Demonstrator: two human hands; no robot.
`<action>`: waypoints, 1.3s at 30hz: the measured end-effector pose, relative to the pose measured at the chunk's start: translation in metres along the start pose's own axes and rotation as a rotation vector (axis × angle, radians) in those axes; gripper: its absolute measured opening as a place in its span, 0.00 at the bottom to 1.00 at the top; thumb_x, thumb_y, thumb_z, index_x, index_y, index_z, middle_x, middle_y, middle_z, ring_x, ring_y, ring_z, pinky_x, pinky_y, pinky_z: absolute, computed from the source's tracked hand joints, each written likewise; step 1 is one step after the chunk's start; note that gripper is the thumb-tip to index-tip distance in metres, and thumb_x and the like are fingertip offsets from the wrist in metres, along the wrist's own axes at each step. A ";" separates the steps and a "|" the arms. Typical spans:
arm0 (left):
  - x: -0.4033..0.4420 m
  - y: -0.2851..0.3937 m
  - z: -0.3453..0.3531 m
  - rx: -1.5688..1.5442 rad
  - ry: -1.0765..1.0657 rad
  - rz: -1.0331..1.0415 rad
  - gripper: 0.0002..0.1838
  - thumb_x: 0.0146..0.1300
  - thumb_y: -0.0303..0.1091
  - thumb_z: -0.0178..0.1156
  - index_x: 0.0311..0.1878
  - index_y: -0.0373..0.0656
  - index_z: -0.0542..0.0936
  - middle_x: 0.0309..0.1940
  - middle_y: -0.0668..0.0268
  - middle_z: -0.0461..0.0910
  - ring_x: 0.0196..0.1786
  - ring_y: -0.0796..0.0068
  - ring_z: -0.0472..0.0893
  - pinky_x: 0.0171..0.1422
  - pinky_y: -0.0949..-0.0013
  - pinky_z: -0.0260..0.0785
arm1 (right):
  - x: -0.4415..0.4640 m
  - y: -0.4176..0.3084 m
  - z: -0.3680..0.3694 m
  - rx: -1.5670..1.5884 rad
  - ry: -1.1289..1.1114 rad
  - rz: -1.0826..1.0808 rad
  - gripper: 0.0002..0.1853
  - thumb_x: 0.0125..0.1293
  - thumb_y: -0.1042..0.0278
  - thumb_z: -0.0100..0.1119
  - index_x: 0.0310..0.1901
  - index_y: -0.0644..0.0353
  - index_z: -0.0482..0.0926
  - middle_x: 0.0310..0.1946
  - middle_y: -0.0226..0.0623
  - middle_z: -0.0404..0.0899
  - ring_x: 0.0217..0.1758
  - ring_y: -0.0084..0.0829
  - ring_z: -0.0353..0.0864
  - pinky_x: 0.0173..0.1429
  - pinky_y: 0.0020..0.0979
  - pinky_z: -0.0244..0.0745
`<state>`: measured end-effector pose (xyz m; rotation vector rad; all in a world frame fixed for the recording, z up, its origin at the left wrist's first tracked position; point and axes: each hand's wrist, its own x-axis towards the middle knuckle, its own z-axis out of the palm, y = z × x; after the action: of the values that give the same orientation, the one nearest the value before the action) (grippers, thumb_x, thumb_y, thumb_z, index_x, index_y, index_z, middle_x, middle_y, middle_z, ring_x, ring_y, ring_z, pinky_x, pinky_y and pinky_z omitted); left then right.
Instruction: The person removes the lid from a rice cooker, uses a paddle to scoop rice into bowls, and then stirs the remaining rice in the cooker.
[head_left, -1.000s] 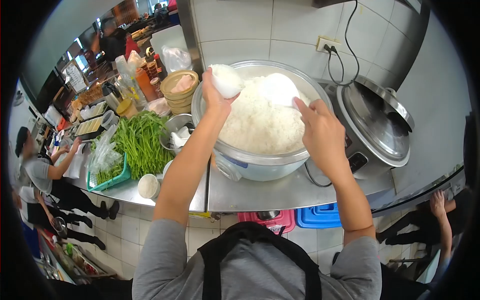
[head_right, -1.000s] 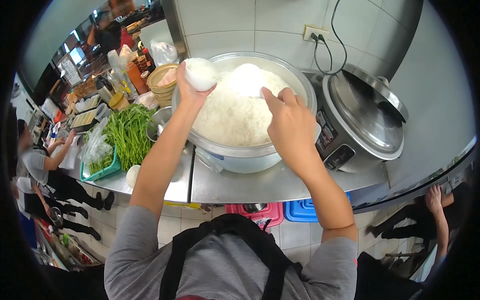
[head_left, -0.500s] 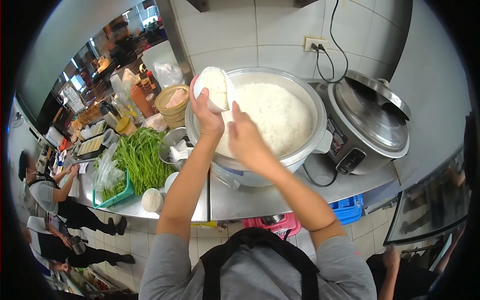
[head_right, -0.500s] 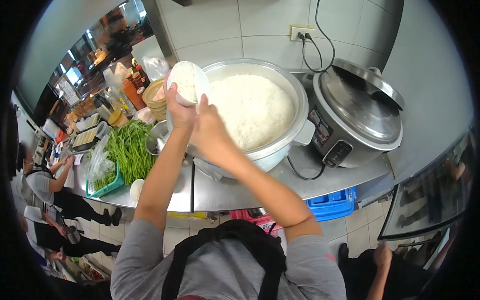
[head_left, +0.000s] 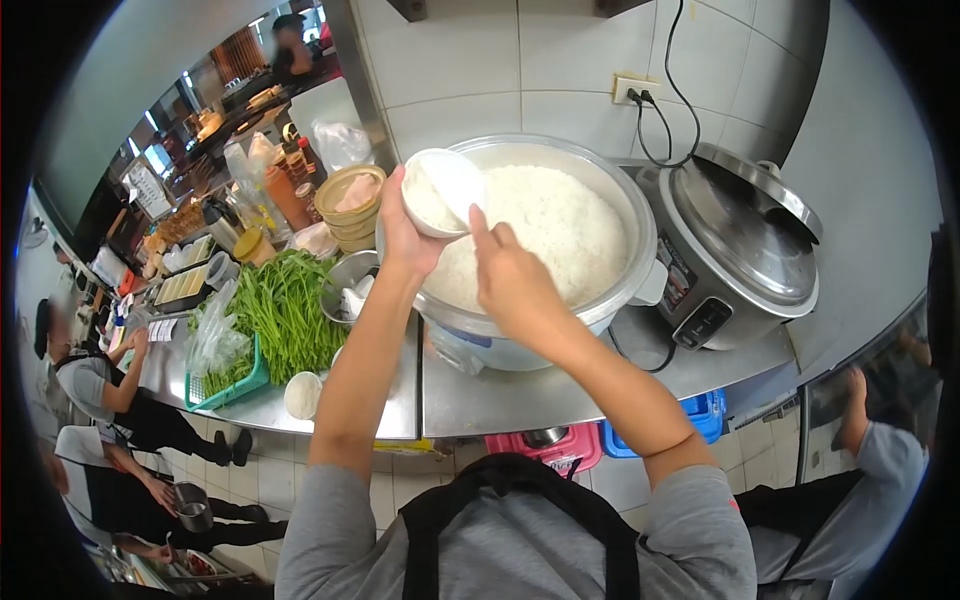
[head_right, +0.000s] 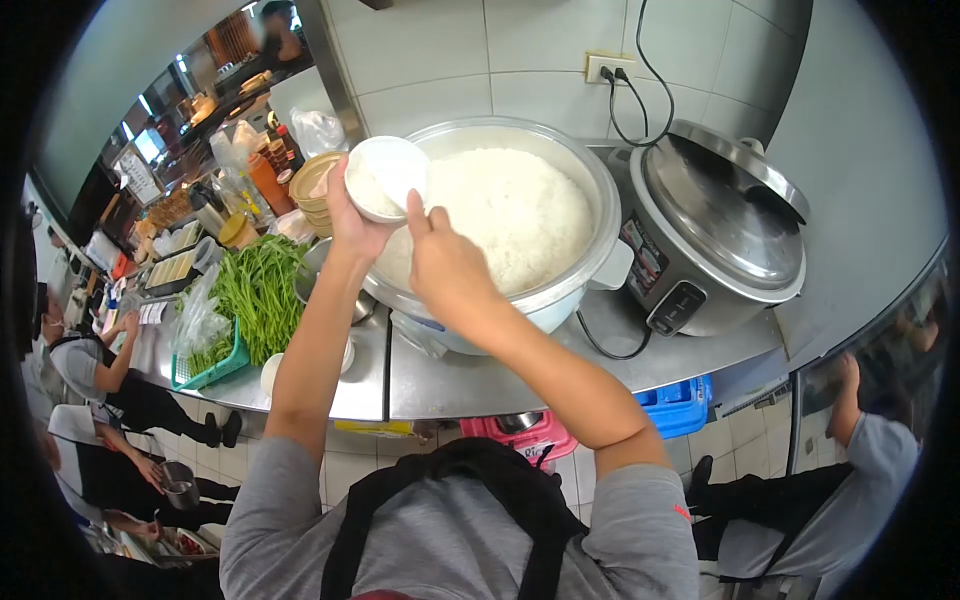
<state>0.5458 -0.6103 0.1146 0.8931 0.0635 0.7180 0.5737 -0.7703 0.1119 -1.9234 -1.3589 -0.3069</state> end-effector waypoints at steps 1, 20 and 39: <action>-0.004 0.006 0.004 0.037 0.015 -0.101 0.35 0.59 0.64 0.43 0.60 0.48 0.69 0.58 0.60 0.71 0.60 0.58 0.71 0.62 0.44 0.60 | 0.001 0.000 -0.006 0.003 -0.001 -0.003 0.28 0.56 0.79 0.48 0.61 0.72 0.61 0.36 0.53 0.71 0.28 0.50 0.77 0.34 0.44 0.75; -0.048 0.051 -0.019 0.058 -0.078 -0.476 0.35 0.58 0.68 0.44 0.56 0.50 0.73 0.45 0.58 0.80 0.39 0.56 0.82 0.27 0.48 0.76 | 0.006 0.022 -0.050 0.026 0.047 -0.327 0.28 0.52 0.85 0.50 0.55 0.50 0.76 0.30 0.40 0.74 0.32 0.39 0.76 0.38 0.34 0.71; -0.267 -0.049 -0.187 -0.174 0.595 -0.469 0.38 0.61 0.68 0.33 0.59 0.47 0.70 0.52 0.58 0.77 0.49 0.56 0.80 0.45 0.46 0.74 | -0.192 0.014 0.186 0.594 -0.870 0.484 0.22 0.58 0.75 0.42 0.56 0.68 0.71 0.28 0.50 0.79 0.29 0.43 0.80 0.40 0.38 0.76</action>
<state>0.3050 -0.6606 -0.1042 0.4464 0.7070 0.5150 0.4679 -0.7801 -0.1331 -1.8131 -1.2006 1.1569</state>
